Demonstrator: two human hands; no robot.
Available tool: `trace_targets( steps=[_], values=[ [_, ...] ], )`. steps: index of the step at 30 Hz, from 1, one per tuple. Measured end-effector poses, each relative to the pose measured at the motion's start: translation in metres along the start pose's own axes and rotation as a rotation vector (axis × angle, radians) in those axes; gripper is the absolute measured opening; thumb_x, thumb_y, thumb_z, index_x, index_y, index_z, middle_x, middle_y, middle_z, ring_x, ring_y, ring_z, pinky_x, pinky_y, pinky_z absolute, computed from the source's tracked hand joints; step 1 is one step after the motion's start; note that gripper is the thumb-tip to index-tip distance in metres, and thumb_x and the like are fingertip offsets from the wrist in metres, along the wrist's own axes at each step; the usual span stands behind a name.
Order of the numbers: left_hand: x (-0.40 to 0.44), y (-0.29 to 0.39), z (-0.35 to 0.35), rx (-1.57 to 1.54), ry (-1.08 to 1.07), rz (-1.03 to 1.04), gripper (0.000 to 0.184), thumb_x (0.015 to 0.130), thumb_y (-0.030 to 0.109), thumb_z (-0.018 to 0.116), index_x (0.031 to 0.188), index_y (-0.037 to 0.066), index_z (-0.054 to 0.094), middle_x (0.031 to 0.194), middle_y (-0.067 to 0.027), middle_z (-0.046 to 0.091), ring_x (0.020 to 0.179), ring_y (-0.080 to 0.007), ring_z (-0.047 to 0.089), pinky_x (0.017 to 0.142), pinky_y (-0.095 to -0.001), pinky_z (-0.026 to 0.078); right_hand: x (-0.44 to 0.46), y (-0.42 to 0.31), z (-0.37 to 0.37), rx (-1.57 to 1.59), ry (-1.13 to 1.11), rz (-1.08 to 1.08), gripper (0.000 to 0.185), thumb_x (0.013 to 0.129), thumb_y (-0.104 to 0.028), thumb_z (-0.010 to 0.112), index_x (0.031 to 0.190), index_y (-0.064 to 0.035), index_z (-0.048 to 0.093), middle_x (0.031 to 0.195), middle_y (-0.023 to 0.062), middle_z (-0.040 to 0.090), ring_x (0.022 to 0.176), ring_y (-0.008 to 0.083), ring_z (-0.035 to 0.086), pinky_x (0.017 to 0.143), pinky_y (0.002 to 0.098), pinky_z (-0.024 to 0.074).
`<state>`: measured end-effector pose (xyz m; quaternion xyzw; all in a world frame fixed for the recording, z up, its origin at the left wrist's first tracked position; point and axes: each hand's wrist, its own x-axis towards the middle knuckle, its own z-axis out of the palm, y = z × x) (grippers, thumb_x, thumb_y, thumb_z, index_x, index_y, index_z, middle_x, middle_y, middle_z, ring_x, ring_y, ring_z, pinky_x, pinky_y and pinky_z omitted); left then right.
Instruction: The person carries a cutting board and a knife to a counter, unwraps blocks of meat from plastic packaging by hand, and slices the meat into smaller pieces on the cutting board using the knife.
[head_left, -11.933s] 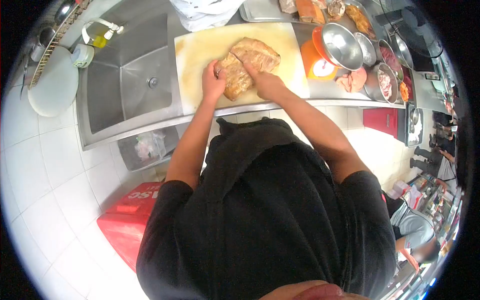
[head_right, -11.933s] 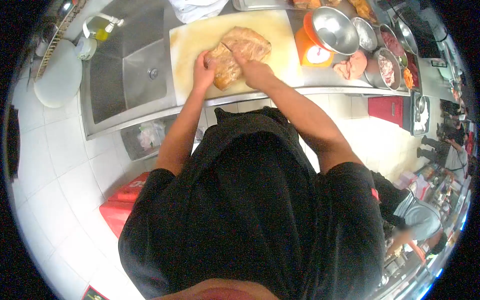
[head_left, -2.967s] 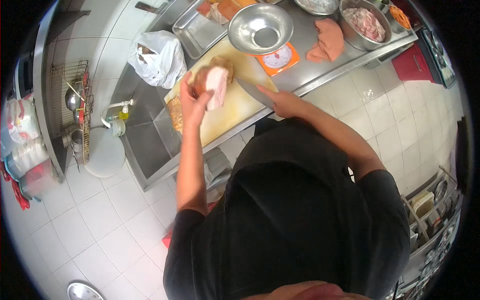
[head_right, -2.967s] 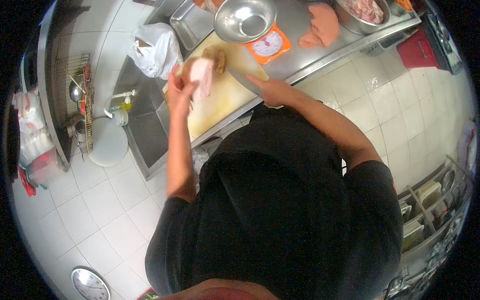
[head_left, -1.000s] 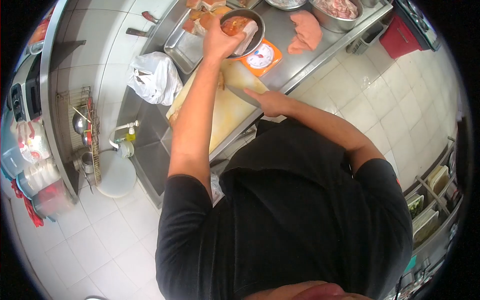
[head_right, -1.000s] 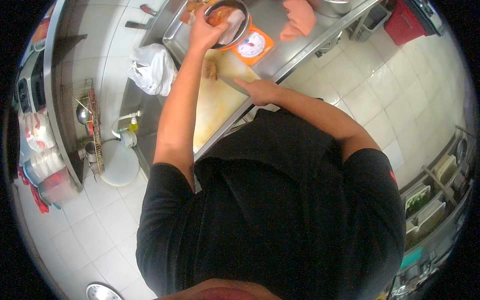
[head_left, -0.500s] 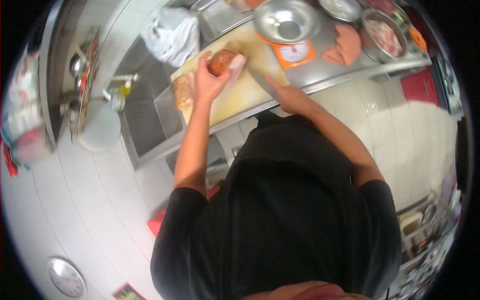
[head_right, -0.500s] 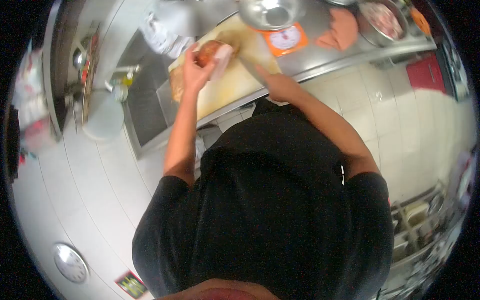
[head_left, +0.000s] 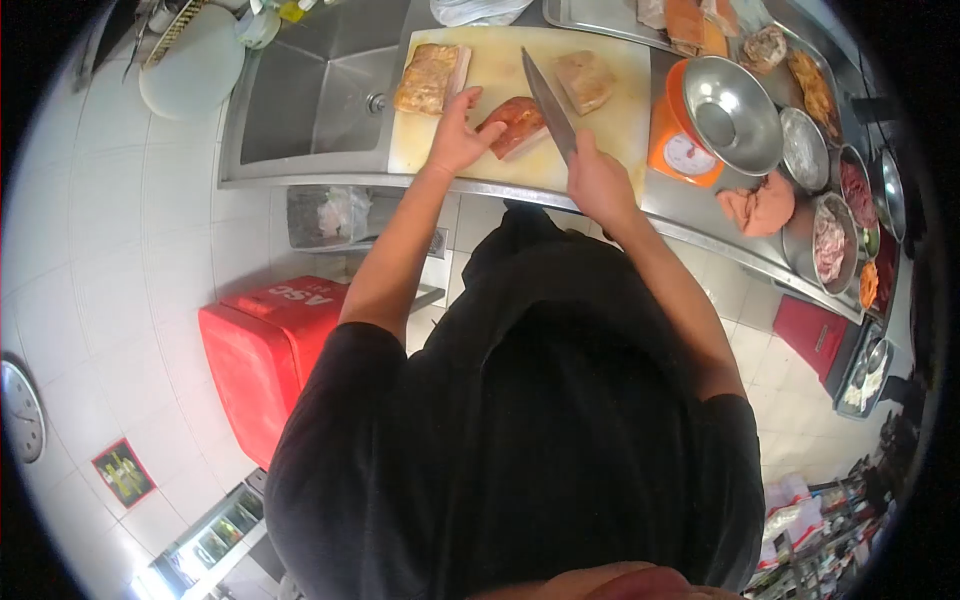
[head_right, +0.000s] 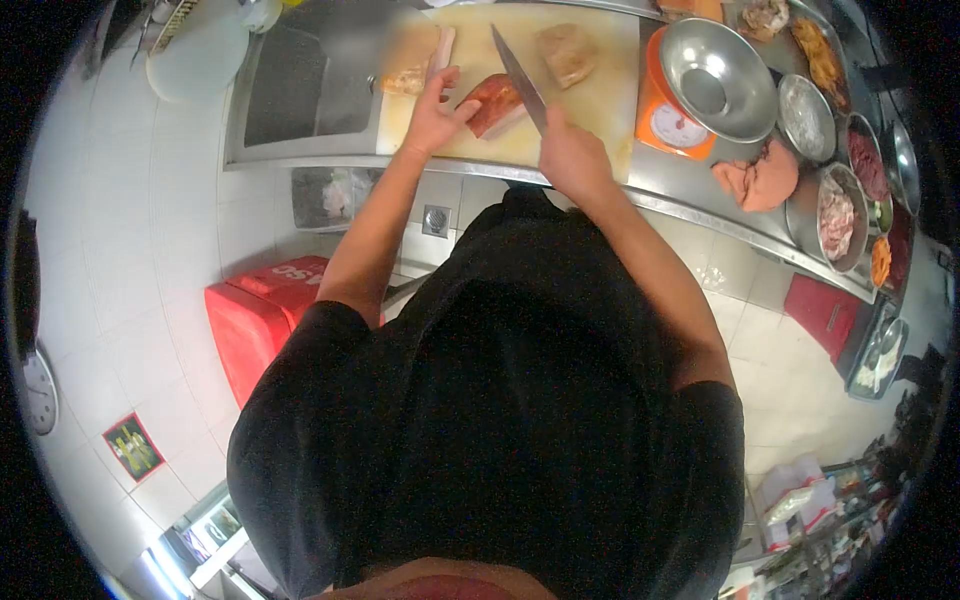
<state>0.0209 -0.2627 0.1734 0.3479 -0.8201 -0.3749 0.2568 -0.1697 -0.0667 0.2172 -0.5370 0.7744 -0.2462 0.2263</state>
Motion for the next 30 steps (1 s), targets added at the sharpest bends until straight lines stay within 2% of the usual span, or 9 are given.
trace_targets(
  steps=[5,8,12,15,17,21,24,26,30],
  values=[
    [-0.014,-0.013,-0.01,-0.064,0.063,-0.021,0.053,0.083,0.019,0.081,0.129,0.008,0.057,0.122,-0.0036,0.063,0.112,-0.0165,0.057,0.092,-0.0324,0.047,0.034,-0.016,0.011,-0.079,0.028,-0.074,0.022,0.096,-0.014,0.05,0.112,-0.0027,0.042,0.08,0.0293,0.067,0.076,0.0489,0.066,0.072,0.0592,0.0503],
    [-0.016,-0.017,-0.009,-0.104,0.107,-0.043,0.047,0.085,0.016,0.079,0.126,0.009,0.059,0.121,-0.0036,0.064,0.111,-0.0161,0.058,0.091,-0.0319,0.047,0.038,-0.018,0.019,-0.102,-0.021,-0.044,0.022,0.094,-0.012,0.05,0.112,-0.0027,0.042,0.083,0.0294,0.068,0.078,0.0487,0.067,0.074,0.0585,0.0516],
    [-0.015,-0.029,-0.006,-0.2,0.149,-0.066,0.045,0.083,0.019,0.08,0.121,0.006,0.061,0.118,-0.0075,0.065,0.107,-0.0191,0.06,0.089,-0.0347,0.049,0.039,-0.012,0.029,-0.112,-0.007,-0.045,0.023,0.101,-0.02,0.049,0.116,-0.0048,0.04,0.079,0.0278,0.067,0.075,0.0491,0.066,0.07,0.0597,0.0498],
    [-0.012,-0.029,-0.005,-0.208,0.161,-0.076,0.044,0.083,0.019,0.08,0.12,0.005,0.062,0.116,-0.0075,0.066,0.105,-0.019,0.061,0.089,-0.0349,0.05,0.038,-0.014,0.031,-0.141,-0.051,0.014,0.02,0.095,-0.013,0.048,0.112,-0.0049,0.041,0.085,0.0265,0.069,0.083,0.0486,0.067,0.077,0.0582,0.0517],
    [-0.013,-0.024,-0.003,-0.188,0.158,-0.088,0.044,0.083,0.02,0.081,0.12,0.005,0.062,0.116,-0.008,0.066,0.105,-0.0199,0.062,0.089,-0.0353,0.05,0.036,-0.012,0.033,-0.13,-0.013,-0.025,0.02,0.095,-0.013,0.048,0.111,-0.0047,0.041,0.085,0.0265,0.069,0.082,0.0478,0.068,0.075,0.0579,0.0523],
    [-0.014,-0.012,0.005,-0.063,0.12,0.029,0.047,0.079,0.022,0.083,0.118,0.005,0.062,0.118,-0.0124,0.064,0.109,-0.0264,0.062,0.092,-0.0381,0.05,0.037,-0.005,0.041,-0.114,0.029,-0.061,0.021,0.1,-0.021,0.049,0.113,-0.0061,0.041,0.079,0.0269,0.067,0.073,0.0488,0.066,0.068,0.0602,0.0498],
    [-0.01,0.004,0.012,0.065,0.102,0.192,0.05,0.075,0.024,0.085,0.116,0.006,0.062,0.119,-0.015,0.062,0.11,-0.0325,0.061,0.093,-0.0413,0.051,0.036,-0.005,0.039,-0.143,0.022,-0.091,0.017,0.094,-0.013,0.049,0.107,-0.0037,0.042,0.082,0.0247,0.068,0.075,0.0447,0.069,0.069,0.0563,0.054],
    [-0.007,0.011,0.018,0.113,0.094,0.263,0.052,0.072,0.025,0.086,0.115,0.007,0.063,0.119,-0.0159,0.061,0.11,-0.0358,0.06,0.094,-0.043,0.051,0.037,-0.004,0.042,-0.115,0.037,-0.079,0.018,0.098,-0.017,0.05,0.109,-0.0052,0.042,0.079,0.0251,0.067,0.073,0.047,0.067,0.068,0.0581,0.0514],
    [-0.005,0.015,0.027,0.153,0.067,0.267,0.054,0.069,0.027,0.086,0.114,0.008,0.064,0.119,-0.0148,0.06,0.109,-0.0376,0.059,0.094,-0.0442,0.05,0.037,-0.004,0.038,-0.082,0.069,-0.096,0.019,0.099,-0.019,0.052,0.11,-0.0059,0.043,0.076,0.0244,0.066,0.071,0.0476,0.066,0.065,0.0586,0.0501]
  ],
)
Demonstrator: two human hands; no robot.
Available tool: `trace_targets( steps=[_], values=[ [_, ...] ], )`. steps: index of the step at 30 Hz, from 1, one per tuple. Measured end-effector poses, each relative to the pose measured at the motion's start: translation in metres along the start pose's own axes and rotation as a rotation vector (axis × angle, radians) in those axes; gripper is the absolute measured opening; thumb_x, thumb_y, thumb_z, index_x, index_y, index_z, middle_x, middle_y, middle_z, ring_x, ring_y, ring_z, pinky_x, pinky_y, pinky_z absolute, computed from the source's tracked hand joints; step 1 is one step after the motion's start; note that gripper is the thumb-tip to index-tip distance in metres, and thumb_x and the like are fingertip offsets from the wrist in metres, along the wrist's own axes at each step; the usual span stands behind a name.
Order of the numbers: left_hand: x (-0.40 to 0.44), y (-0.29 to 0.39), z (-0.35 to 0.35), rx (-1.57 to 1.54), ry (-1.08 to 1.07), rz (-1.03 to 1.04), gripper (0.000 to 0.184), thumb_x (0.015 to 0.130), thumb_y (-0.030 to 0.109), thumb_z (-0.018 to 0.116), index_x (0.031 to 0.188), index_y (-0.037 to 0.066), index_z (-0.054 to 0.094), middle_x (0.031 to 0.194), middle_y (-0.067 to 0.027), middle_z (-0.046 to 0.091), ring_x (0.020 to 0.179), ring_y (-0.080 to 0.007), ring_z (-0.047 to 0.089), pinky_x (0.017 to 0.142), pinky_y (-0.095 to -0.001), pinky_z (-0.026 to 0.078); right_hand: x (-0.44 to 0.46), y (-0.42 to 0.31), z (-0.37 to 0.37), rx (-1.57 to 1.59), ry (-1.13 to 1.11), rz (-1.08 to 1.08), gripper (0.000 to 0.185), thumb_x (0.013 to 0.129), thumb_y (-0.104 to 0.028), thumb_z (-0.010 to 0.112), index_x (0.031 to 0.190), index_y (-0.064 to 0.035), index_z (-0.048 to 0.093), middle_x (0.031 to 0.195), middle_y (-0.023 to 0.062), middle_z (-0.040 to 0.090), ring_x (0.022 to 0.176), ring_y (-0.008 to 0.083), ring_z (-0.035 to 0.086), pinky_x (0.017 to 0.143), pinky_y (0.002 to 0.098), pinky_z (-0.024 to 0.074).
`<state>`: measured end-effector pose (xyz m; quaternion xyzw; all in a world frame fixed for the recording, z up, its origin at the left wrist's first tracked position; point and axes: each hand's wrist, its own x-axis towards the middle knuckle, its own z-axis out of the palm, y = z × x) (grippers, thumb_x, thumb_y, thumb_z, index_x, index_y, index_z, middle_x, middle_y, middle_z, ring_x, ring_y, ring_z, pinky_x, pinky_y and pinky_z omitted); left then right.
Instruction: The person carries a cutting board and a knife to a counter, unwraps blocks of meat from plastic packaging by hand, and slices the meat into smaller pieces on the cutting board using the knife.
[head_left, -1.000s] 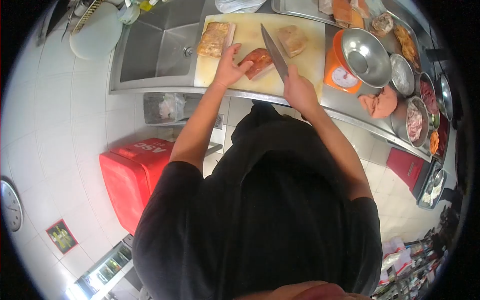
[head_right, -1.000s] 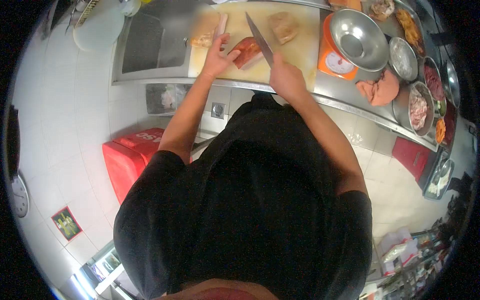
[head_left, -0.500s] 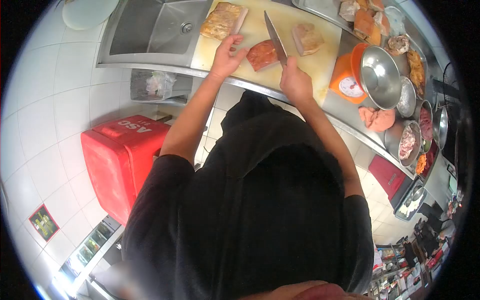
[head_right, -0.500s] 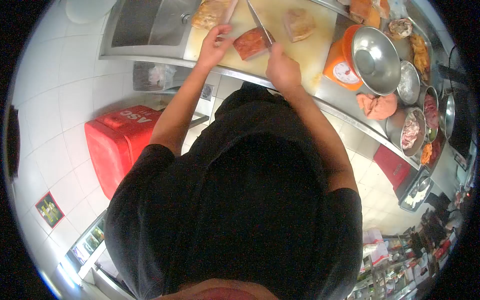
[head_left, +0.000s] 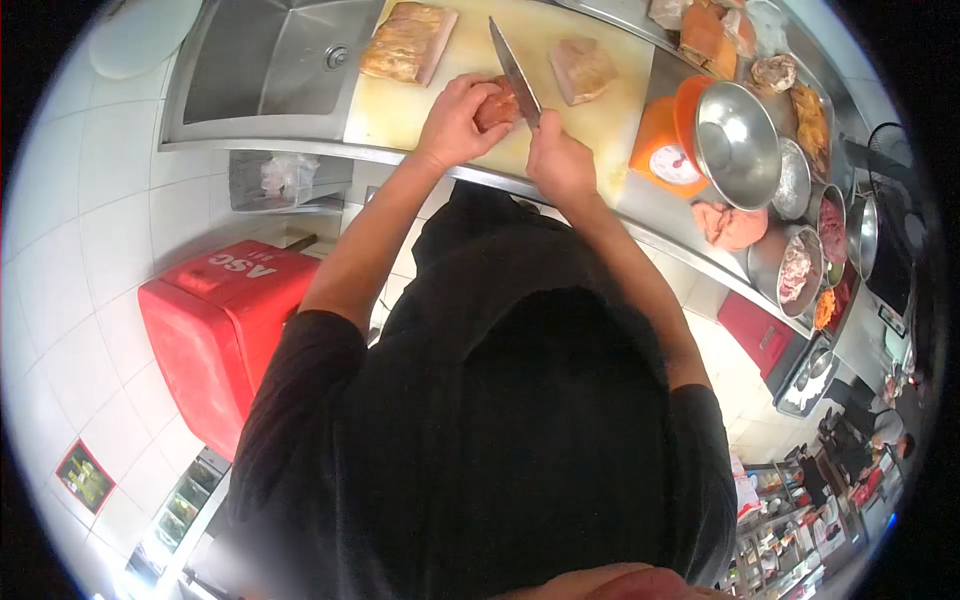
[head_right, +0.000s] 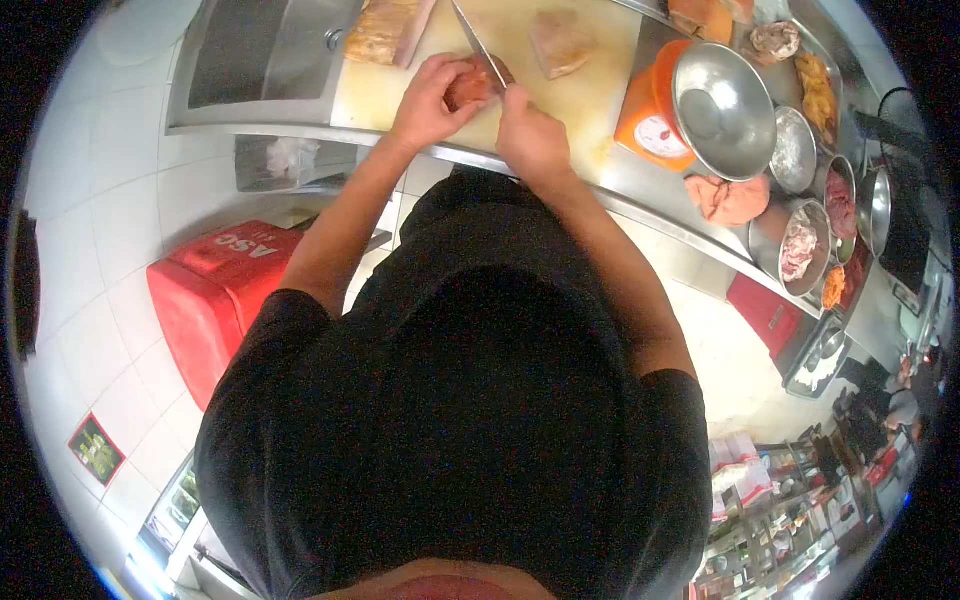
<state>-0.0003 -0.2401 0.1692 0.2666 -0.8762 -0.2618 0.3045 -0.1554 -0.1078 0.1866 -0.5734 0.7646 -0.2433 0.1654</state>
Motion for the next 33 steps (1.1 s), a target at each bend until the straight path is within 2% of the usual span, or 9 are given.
trace_targets(
  steps=[12,20,23,26,29,33],
  values=[
    [0.001,-0.008,0.007,0.011,-0.01,0.002,0.052,0.069,0.028,0.086,0.112,0.009,0.064,0.118,-0.0149,0.058,0.108,-0.0377,0.058,0.094,-0.0445,0.049,0.004,0.006,0.003,-0.038,0.053,-0.046,0.024,0.098,-0.018,0.054,0.116,-0.0045,0.044,0.074,0.0248,0.066,0.067,0.046,0.066,0.061,0.0578,0.0512],
    [0.001,-0.008,0.008,0.0,-0.006,0.001,0.05,0.069,0.026,0.086,0.111,0.008,0.064,0.118,-0.0147,0.058,0.109,-0.0374,0.058,0.095,-0.0442,0.049,0.006,0.006,0.006,-0.039,0.042,-0.052,0.02,0.099,-0.019,0.053,0.11,-0.0053,0.044,0.073,0.0244,0.066,0.067,0.046,0.066,0.061,0.058,0.0516],
    [0.002,-0.003,0.0,-0.086,-0.031,-0.05,0.048,0.073,0.022,0.085,0.113,0.008,0.064,0.119,-0.0155,0.058,0.11,-0.0369,0.058,0.096,-0.0432,0.049,0.007,0.005,0.006,-0.051,0.026,-0.045,0.019,0.099,-0.019,0.053,0.109,-0.0055,0.044,0.073,0.0244,0.066,0.067,0.046,0.066,0.062,0.0583,0.0516],
    [-0.002,-0.03,0.001,-0.182,0.036,-0.075,0.046,0.076,0.02,0.082,0.116,0.006,0.063,0.12,-0.0164,0.058,0.112,-0.0363,0.057,0.097,-0.042,0.049,0.007,0.005,0.007,-0.039,0.034,-0.047,0.019,0.099,-0.019,0.053,0.109,-0.0054,0.043,0.073,0.0243,0.066,0.068,0.0461,0.066,0.062,0.0585,0.0516],
    [-0.001,-0.037,-0.011,-0.247,0.095,-0.219,0.045,0.078,0.02,0.081,0.117,0.005,0.063,0.12,-0.0171,0.058,0.113,-0.0363,0.057,0.099,-0.042,0.048,0.006,0.004,0.007,-0.037,0.046,-0.051,0.02,0.099,-0.019,0.053,0.11,-0.005,0.043,0.073,0.024,0.067,0.068,0.0457,0.067,0.063,0.0584,0.0517],
    [0.001,-0.028,-0.018,-0.118,0.078,-0.061,0.047,0.077,0.022,0.082,0.117,0.005,0.063,0.118,-0.017,0.06,0.112,-0.0361,0.057,0.097,-0.0424,0.049,0.005,0.004,0.009,-0.054,0.058,-0.062,0.022,0.099,-0.019,0.053,0.111,-0.0043,0.043,0.072,0.0236,0.067,0.066,0.045,0.067,0.061,0.058,0.0516]
  ],
)
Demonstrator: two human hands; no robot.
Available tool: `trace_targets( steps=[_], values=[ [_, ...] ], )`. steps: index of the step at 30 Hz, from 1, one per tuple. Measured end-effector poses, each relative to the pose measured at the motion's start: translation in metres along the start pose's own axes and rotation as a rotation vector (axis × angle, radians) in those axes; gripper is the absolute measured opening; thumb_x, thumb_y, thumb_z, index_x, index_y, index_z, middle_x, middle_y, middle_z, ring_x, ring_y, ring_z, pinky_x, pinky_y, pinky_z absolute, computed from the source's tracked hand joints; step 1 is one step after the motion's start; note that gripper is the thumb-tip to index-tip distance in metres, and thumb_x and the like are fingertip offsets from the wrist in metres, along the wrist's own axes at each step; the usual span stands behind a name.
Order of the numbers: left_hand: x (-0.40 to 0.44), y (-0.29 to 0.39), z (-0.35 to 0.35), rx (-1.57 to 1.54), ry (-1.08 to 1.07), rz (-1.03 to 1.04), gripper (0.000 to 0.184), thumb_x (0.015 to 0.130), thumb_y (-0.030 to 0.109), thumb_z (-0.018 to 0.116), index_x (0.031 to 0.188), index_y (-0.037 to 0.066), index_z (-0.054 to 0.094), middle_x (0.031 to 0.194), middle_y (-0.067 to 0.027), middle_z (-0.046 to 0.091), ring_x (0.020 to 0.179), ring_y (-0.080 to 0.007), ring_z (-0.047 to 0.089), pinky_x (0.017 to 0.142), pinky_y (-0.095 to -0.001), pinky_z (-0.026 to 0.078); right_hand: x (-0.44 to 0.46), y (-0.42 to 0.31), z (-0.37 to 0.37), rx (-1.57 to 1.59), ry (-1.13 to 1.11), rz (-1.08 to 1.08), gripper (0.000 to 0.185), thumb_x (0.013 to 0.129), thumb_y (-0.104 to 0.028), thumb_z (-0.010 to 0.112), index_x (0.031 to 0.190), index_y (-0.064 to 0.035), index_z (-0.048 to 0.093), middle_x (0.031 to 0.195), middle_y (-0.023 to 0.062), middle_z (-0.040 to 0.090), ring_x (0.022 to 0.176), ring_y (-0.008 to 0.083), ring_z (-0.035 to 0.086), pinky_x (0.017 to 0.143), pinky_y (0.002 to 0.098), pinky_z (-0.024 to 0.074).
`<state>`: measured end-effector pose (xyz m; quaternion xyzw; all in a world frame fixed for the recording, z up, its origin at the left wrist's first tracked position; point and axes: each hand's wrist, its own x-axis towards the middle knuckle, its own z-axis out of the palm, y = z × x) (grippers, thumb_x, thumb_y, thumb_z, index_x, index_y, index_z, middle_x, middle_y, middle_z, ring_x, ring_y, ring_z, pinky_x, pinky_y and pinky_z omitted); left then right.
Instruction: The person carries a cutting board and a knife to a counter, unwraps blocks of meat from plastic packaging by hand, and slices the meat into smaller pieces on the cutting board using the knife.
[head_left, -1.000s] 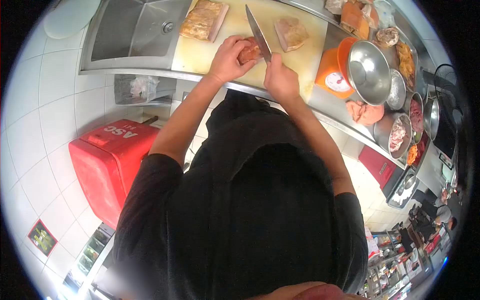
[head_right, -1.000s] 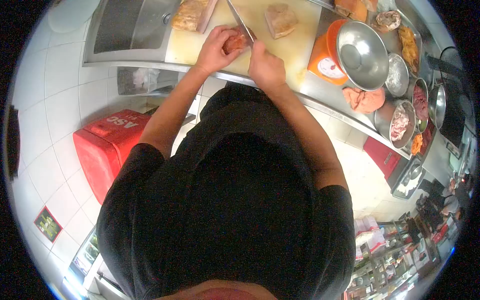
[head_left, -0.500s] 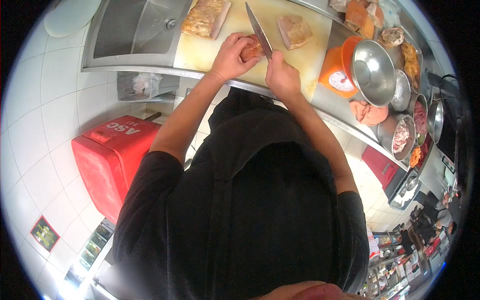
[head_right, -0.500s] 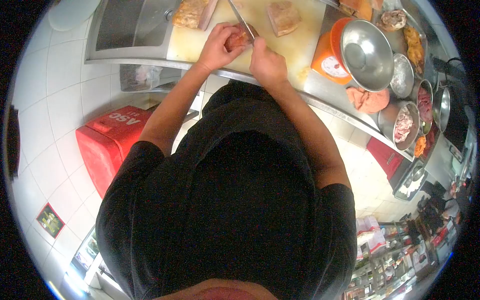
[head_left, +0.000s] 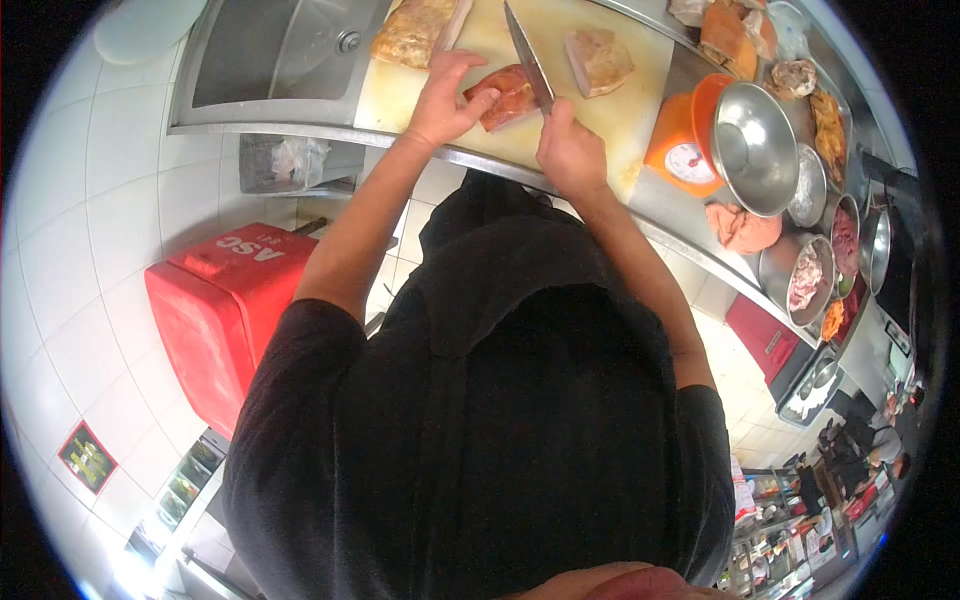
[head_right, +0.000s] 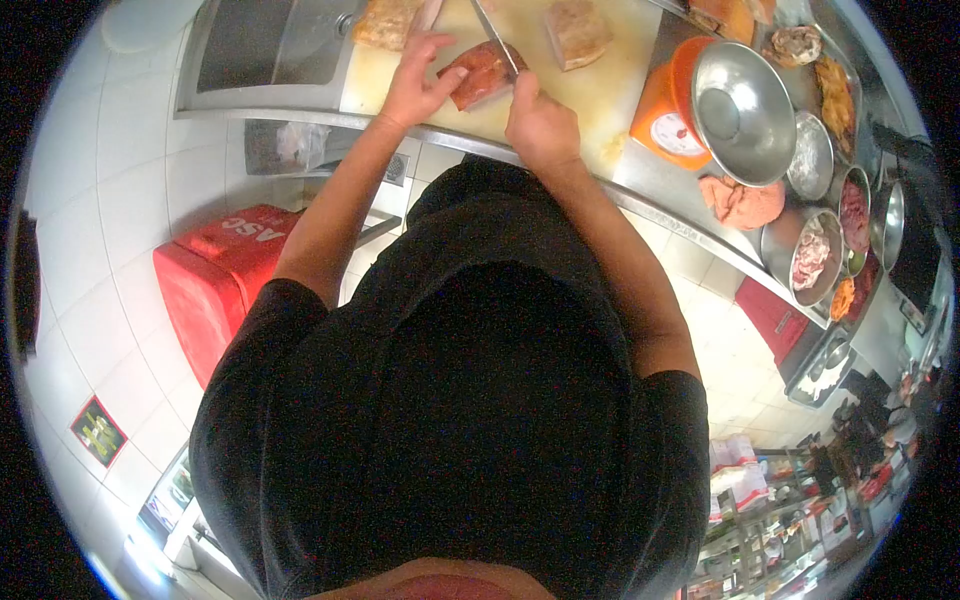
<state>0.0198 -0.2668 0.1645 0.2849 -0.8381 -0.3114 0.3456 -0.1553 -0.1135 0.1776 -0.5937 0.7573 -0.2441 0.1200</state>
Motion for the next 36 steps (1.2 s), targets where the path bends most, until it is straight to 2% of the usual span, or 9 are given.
trace_targets(
  steps=[2,5,8,11,15,24,27,29,36],
  values=[
    [0.002,0.007,0.006,0.069,-0.04,0.124,0.047,0.076,0.024,0.083,0.116,0.006,0.063,0.117,-0.0164,0.06,0.111,-0.0359,0.058,0.096,-0.0428,0.049,0.001,-0.001,0.001,-0.014,0.001,0.002,0.022,0.099,-0.019,0.053,0.112,-0.004,0.043,0.072,0.0233,0.066,0.066,0.0449,0.066,0.061,0.0576,0.0514],
    [0.003,0.016,0.017,0.065,-0.083,0.148,0.048,0.073,0.026,0.084,0.113,0.008,0.065,0.113,-0.0144,0.061,0.107,-0.0352,0.059,0.092,-0.0432,0.05,0.001,-0.002,0.001,-0.019,0.011,0.001,0.022,0.099,-0.018,0.054,0.112,-0.0041,0.043,0.071,0.0229,0.066,0.065,0.0448,0.066,0.06,0.0571,0.0513],
    [0.004,0.025,0.023,0.14,-0.083,0.111,0.048,0.07,0.029,0.086,0.109,0.009,0.066,0.109,-0.0125,0.061,0.103,-0.0347,0.059,0.09,-0.0436,0.051,0.0,0.0,0.004,-0.017,0.031,0.0,0.022,0.098,-0.018,0.055,0.111,-0.0046,0.043,0.071,0.0225,0.066,0.065,0.0445,0.066,0.059,0.0569,0.0513],
    [0.005,0.023,0.025,0.167,-0.123,0.096,0.054,0.07,0.027,0.086,0.114,0.005,0.062,0.115,-0.0175,0.059,0.109,-0.0375,0.058,0.095,-0.0428,0.05,-0.001,0.004,0.01,-0.025,0.022,0.012,0.022,0.098,-0.018,0.056,0.109,-0.0051,0.042,0.071,0.0226,0.066,0.065,0.0443,0.066,0.059,0.0574,0.0513],
    [0.005,0.02,0.029,0.185,-0.105,0.082,0.053,0.068,0.025,0.086,0.112,0.006,0.062,0.115,-0.0169,0.059,0.107,-0.0377,0.059,0.093,-0.0435,0.051,-0.007,0.006,0.012,-0.036,-0.026,0.045,0.019,0.098,-0.018,0.053,0.106,-0.0051,0.041,0.072,0.0234,0.067,0.067,0.0458,0.066,0.061,0.0582,0.0519],
    [0.003,0.018,0.031,0.15,-0.108,0.047,0.05,0.069,0.023,0.084,0.111,0.008,0.062,0.113,-0.0169,0.059,0.105,-0.0391,0.059,0.092,-0.0448,0.05,-0.019,0.002,-0.01,-0.062,-0.298,0.13,0.021,0.092,-0.01,0.051,0.108,-0.0036,0.039,0.076,0.0262,0.067,0.073,0.0481,0.067,0.067,0.0584,0.0522],
    [0.003,0.017,0.032,0.16,-0.08,0.051,0.048,0.068,0.024,0.084,0.109,0.009,0.062,0.111,-0.0151,0.06,0.103,-0.0381,0.06,0.089,-0.0451,0.05,-0.022,-0.015,-0.038,-0.117,-0.475,0.198,0.021,0.091,-0.008,0.052,0.109,-0.0016,0.044,0.087,0.0257,0.07,0.085,0.0453,0.07,0.077,0.054,0.0554],
    [0.004,0.014,0.033,0.165,-0.043,0.081,0.046,0.066,0.023,0.084,0.105,0.011,0.064,0.107,-0.0116,0.061,0.098,-0.035,0.061,0.084,-0.0446,0.05,-0.026,-0.011,-0.039,-0.138,-0.502,0.22,0.024,0.09,-0.007,0.054,0.111,-0.001,0.044,0.087,0.0263,0.07,0.085,0.0451,0.071,0.077,0.0539,0.0553],
    [0.005,0.012,0.031,0.135,-0.01,0.108,0.049,0.066,0.024,0.085,0.108,0.011,0.063,0.107,-0.012,0.061,0.099,-0.0351,0.061,0.084,-0.0448,0.05,-0.006,-0.025,-0.069,-0.233,-0.567,0.148,0.027,0.088,-0.005,0.055,0.112,0.0014,0.047,0.088,0.0274,0.07,0.086,0.0446,0.071,0.078,0.0548,0.0552]
  ],
)
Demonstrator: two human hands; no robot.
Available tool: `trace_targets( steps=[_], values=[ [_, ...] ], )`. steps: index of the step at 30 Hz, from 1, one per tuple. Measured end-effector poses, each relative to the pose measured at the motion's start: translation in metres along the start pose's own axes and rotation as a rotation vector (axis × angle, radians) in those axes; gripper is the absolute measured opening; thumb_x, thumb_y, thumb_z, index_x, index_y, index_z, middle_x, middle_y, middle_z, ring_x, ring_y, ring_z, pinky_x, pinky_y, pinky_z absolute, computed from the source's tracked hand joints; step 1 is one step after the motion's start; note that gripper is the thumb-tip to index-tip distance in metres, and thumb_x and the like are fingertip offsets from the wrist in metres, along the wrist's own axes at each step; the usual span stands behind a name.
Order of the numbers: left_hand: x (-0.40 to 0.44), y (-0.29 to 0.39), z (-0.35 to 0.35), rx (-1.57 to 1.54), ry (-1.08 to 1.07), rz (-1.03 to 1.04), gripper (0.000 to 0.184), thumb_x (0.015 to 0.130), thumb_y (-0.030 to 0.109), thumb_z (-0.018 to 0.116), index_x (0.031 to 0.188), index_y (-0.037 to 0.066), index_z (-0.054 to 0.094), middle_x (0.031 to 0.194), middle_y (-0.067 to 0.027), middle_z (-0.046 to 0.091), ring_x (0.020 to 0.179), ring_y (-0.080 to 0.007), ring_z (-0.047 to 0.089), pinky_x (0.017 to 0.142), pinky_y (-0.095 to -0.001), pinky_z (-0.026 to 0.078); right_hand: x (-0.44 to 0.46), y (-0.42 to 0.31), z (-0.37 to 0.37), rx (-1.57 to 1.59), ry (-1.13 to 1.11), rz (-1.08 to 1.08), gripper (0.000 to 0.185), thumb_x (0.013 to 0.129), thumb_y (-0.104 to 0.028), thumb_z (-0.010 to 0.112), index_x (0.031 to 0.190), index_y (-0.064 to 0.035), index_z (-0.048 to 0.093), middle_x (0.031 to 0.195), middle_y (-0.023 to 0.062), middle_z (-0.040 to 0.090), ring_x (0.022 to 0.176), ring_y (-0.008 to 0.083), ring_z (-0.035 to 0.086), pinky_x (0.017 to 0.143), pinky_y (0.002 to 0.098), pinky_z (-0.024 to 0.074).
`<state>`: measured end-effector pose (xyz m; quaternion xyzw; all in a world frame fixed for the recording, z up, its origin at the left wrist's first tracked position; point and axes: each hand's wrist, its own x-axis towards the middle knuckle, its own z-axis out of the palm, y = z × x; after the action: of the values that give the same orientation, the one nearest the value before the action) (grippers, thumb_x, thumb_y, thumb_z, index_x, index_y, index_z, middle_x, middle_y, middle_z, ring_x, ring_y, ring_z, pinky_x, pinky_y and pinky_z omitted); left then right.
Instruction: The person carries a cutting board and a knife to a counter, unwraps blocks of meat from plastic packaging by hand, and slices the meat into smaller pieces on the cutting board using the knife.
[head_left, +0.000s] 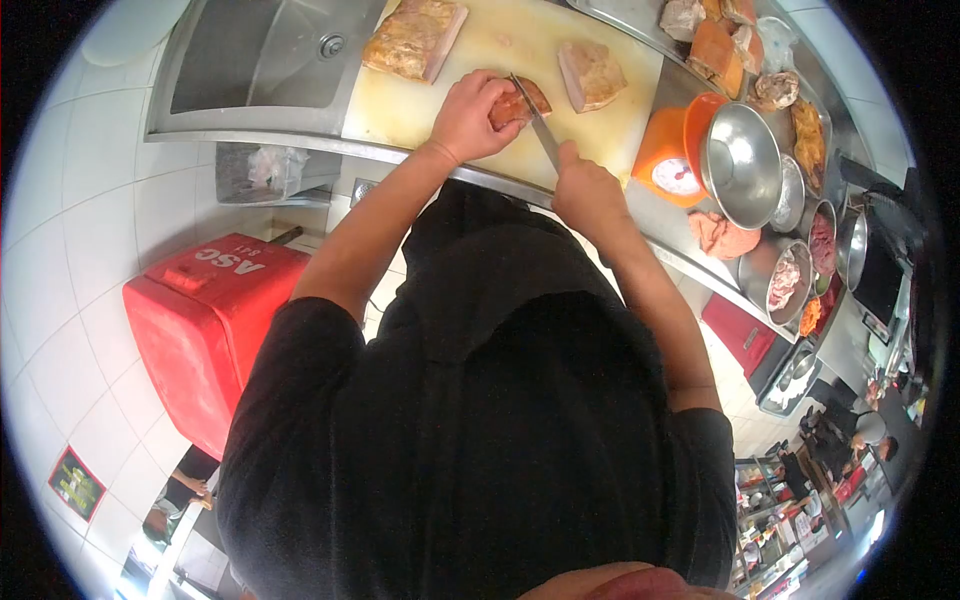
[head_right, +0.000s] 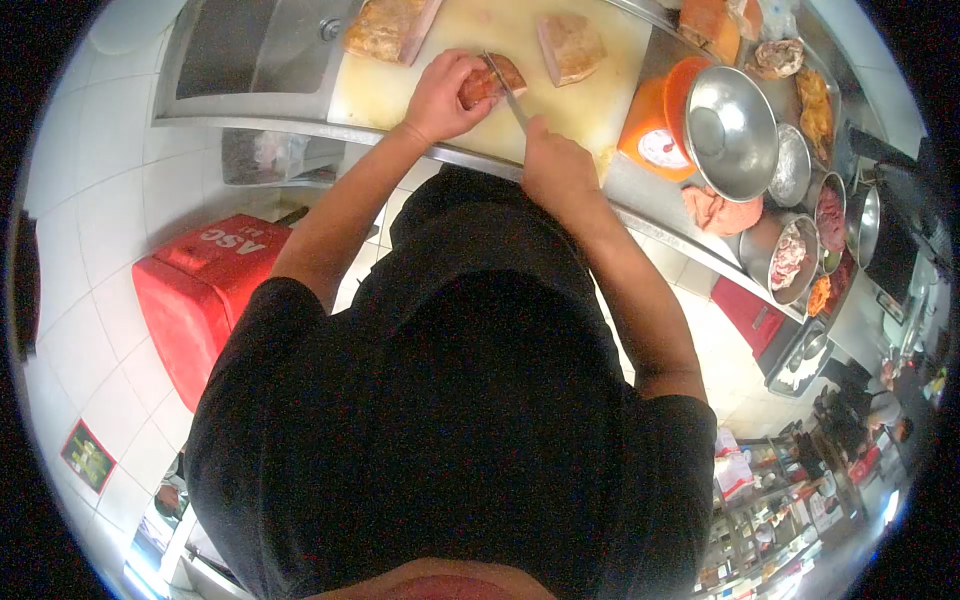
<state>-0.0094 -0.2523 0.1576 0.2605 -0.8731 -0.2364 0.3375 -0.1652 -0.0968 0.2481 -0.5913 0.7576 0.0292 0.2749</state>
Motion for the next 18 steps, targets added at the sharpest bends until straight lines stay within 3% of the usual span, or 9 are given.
trace_targets(
  steps=[9,18],
  values=[
    [0.0,-0.007,0.003,-0.008,0.027,0.003,0.048,0.066,0.024,0.085,0.108,0.012,0.063,0.107,-0.0105,0.061,0.099,-0.0339,0.06,0.084,-0.0447,0.049,0.014,-0.014,-0.025,-0.053,-0.07,0.018,0.03,0.084,-0.008,0.063,0.109,0.0033,0.051,0.09,0.0276,0.07,0.088,0.0442,0.071,0.08,0.0541,0.0552],
    [-0.003,-0.001,0.002,0.021,-0.037,-0.047,0.049,0.069,0.023,0.083,0.113,0.012,0.062,0.111,-0.0132,0.06,0.102,-0.0368,0.059,0.087,-0.0455,0.048,0.07,-0.028,-0.051,-0.001,-0.129,-0.109,0.03,0.082,-0.004,0.058,0.109,0.0085,0.055,0.105,0.0316,0.067,0.101,0.0459,0.067,0.086,0.0528,0.0529]
  ],
)
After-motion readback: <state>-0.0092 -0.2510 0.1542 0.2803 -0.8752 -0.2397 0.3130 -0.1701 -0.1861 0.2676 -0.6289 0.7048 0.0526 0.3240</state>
